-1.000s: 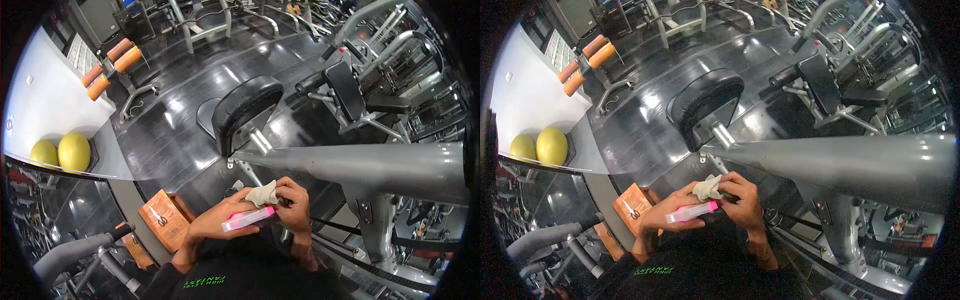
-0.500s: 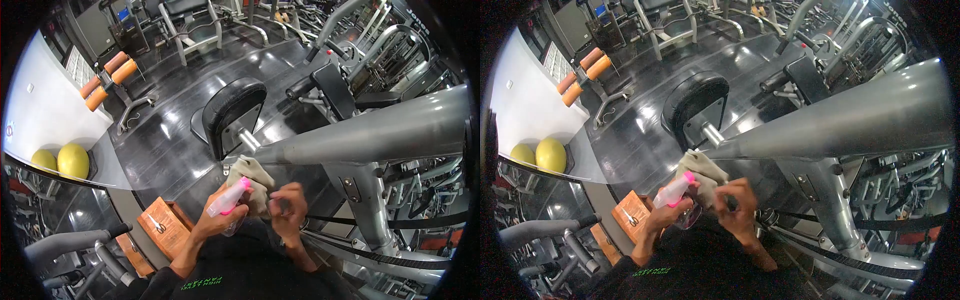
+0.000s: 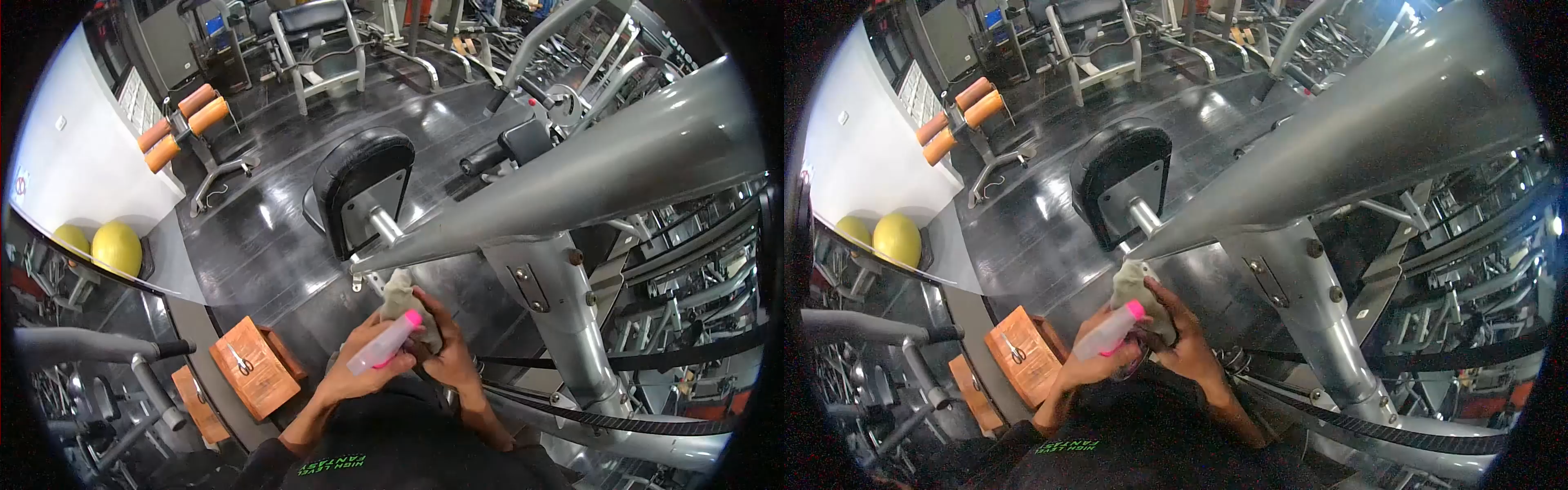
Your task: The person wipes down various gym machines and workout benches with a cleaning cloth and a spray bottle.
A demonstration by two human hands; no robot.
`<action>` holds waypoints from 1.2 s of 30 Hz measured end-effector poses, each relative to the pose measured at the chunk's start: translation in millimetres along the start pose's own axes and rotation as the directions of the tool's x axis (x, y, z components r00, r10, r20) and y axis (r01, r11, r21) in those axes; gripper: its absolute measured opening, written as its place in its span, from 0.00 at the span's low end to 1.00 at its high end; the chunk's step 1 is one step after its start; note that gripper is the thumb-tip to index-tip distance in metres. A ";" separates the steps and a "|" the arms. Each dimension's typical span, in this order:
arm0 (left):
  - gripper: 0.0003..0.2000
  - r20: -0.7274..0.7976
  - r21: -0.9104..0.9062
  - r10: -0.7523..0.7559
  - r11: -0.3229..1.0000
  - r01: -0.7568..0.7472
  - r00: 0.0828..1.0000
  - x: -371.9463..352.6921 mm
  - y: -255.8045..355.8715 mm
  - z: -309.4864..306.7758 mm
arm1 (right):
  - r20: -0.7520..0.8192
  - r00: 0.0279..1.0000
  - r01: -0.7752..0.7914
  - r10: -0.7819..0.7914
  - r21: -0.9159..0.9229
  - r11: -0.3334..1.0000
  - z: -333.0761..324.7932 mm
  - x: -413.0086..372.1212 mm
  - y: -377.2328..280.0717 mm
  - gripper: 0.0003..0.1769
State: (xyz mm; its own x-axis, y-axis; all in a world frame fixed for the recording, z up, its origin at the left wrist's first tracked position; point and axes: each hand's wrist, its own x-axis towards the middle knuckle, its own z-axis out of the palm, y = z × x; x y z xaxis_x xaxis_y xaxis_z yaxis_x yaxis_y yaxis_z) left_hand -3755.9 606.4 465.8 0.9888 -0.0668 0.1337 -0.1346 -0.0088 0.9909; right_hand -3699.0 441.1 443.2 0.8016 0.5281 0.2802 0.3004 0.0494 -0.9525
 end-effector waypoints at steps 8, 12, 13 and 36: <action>0.16 -0.026 -0.053 0.032 0.998 -0.033 0.999 -28.7 8.1 23.6 | -0.095 0.994 -0.042 0.044 0.017 0.999 -25.4 -24.8 6.7 0.31; 0.15 -0.127 -0.069 0.010 0.997 -0.019 0.992 -39.5 8.0 23.1 | -0.256 0.965 0.030 -0.059 -0.117 0.993 -33.5 -32.4 -3.2 0.32; 0.15 -0.125 -0.070 0.011 0.997 -0.020 0.992 -42.7 6.4 22.3 | -0.302 0.951 0.029 -0.070 -0.138 0.990 -34.2 -33.0 -9.2 0.33; 0.25 0.111 -0.075 0.409 0.912 -0.403 0.906 40.1 86.1 20.3 | 0.052 0.258 0.134 -0.965 -0.991 -0.018 -95.6 57.4 -191.9 0.32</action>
State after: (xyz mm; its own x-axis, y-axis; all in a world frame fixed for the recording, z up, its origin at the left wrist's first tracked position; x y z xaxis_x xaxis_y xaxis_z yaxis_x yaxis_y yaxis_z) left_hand -3729.2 582.7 556.1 0.8332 -0.1754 0.5244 -0.5161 0.0937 0.8514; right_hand -3661.2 380.9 653.5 -0.1101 0.1329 0.9850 0.6138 -0.7704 0.1726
